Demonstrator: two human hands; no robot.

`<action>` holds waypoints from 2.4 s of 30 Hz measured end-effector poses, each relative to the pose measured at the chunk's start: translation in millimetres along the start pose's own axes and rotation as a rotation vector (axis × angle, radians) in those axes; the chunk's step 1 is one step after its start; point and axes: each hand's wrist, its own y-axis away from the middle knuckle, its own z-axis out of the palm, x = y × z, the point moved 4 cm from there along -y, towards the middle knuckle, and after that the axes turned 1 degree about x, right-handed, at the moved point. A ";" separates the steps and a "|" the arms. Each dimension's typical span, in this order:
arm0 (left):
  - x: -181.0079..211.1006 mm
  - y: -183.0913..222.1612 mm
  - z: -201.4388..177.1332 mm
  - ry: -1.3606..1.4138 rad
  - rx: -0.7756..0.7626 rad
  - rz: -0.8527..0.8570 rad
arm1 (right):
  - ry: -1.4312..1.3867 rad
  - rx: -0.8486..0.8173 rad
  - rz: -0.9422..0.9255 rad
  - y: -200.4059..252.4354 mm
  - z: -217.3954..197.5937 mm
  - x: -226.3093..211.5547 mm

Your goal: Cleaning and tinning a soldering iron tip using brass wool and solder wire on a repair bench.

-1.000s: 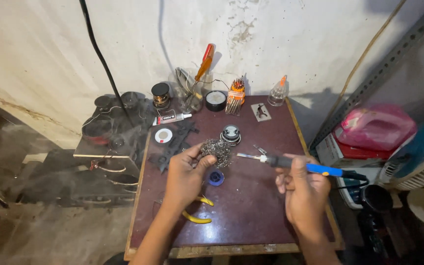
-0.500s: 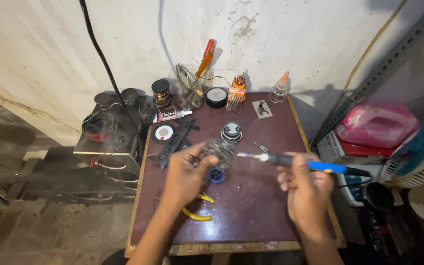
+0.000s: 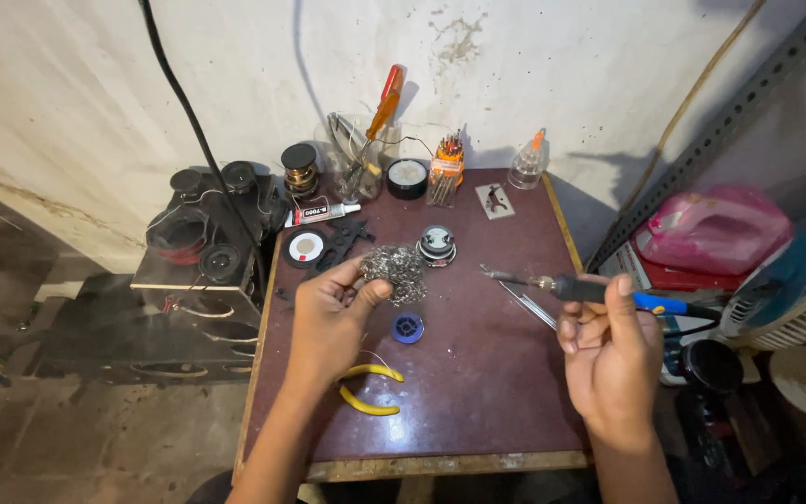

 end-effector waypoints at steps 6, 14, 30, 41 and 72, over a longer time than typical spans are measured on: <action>0.3 10.3 26.9 -0.035 -0.127 0.052 | 0.175 -0.056 -0.041 15.0 15.6 20.8; 6.1 8.6 20.8 -0.016 -0.108 0.037 | 0.178 -0.097 -0.056 15.5 14.7 17.1; -1.6 12.5 29.6 -0.007 -0.121 0.081 | 0.165 -0.066 -0.030 14.1 13.5 20.2; -0.8 4.5 14.9 0.022 -0.076 0.049 | 0.123 -0.066 -0.056 10.3 11.1 13.9; 0.6 0.0 -3.4 0.027 0.007 -0.008 | 0.169 0.031 -0.052 9.3 7.9 0.7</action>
